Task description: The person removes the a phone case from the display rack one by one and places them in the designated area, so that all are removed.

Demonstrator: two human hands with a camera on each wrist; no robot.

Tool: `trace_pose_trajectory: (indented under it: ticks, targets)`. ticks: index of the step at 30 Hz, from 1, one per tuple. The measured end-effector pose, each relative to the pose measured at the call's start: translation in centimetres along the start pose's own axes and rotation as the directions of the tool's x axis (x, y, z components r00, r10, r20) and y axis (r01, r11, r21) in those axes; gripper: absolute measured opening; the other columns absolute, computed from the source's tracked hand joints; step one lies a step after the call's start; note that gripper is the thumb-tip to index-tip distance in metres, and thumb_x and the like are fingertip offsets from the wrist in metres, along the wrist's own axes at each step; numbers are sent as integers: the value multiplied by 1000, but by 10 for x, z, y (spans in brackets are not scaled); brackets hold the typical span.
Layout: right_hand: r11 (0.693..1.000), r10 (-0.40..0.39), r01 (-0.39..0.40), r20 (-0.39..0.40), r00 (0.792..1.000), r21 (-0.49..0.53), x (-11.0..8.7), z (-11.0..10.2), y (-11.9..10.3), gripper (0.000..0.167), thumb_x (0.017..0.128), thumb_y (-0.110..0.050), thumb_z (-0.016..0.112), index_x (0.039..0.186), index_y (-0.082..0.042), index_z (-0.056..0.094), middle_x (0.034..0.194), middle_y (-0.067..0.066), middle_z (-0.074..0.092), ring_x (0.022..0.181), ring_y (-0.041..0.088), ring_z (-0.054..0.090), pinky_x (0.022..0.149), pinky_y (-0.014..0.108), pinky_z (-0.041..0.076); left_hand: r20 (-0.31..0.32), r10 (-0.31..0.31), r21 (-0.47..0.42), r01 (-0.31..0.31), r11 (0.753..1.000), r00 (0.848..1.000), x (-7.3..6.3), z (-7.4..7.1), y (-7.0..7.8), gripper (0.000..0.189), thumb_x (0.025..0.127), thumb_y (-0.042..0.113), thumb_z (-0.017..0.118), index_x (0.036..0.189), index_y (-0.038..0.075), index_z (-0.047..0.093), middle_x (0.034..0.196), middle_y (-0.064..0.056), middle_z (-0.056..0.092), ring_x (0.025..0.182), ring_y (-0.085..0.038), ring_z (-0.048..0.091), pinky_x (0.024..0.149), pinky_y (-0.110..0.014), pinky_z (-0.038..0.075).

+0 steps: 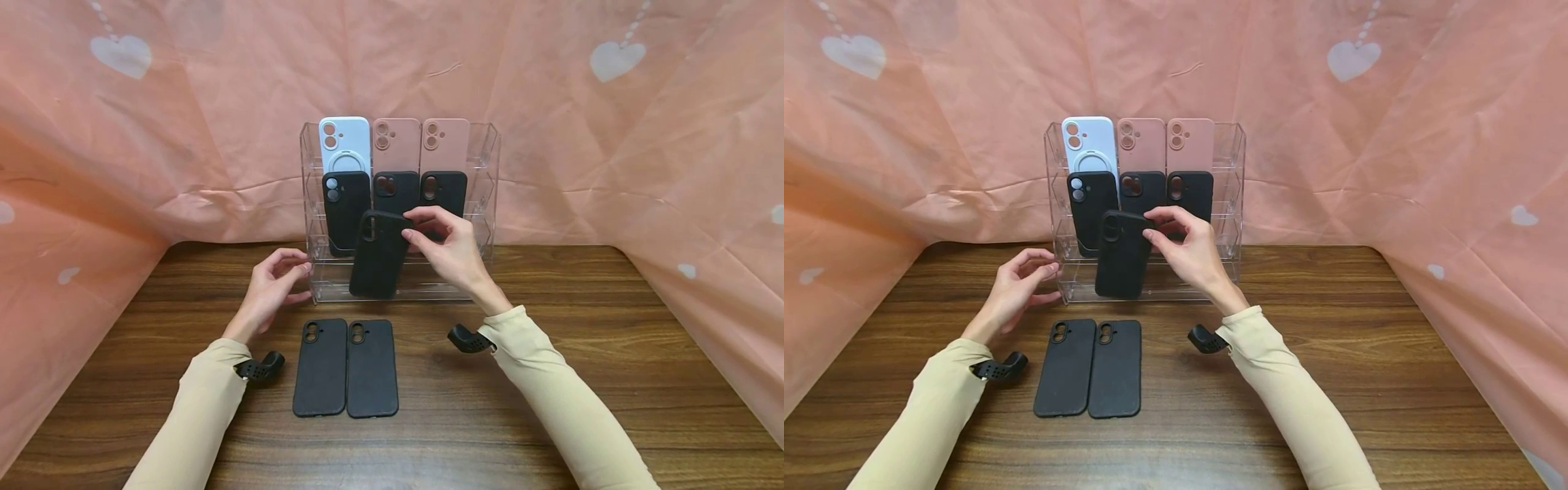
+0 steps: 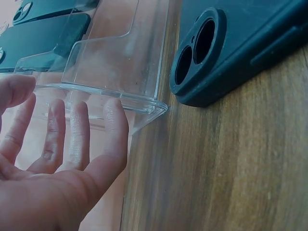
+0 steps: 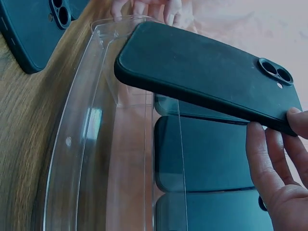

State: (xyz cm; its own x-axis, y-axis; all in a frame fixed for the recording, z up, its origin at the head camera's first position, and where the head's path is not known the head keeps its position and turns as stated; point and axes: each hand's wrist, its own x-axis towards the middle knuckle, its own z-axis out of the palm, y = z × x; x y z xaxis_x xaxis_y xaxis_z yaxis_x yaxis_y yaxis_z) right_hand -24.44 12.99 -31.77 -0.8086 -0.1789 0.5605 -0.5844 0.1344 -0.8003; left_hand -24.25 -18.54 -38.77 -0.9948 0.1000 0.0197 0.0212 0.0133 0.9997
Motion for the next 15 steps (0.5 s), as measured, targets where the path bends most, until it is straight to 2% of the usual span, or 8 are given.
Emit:
trace_pose_trajectory:
  ticks: [2,8,15]
  targets:
    - [1000,10,-10,7,1000,-8,-2,-3,0,28,89,5,74,117,3,69,102,19,67,80,19,72,71,28,65,-1,-1,-1,1,1000,1000,0,0,0,23,101,17,66,122,12,58,115,-3,63,106,-13,65,83,-42,64]
    - [999,39,-39,45,998,-9,-8,-11,0,28,90,4,74,117,0,69,98,13,68,79,17,72,71,37,66,2,1,-2,-1,1000,1000,0,0,0,23,101,17,66,122,12,58,112,0,64,106,-13,65,83,-42,64]
    - [993,119,-119,92,989,-7,-16,-20,0,29,91,4,73,120,1,68,102,15,66,81,16,71,73,47,65,1,-3,7,3,1000,1000,0,0,0,24,101,18,65,123,12,58,111,4,63,109,-15,64,84,-42,64]
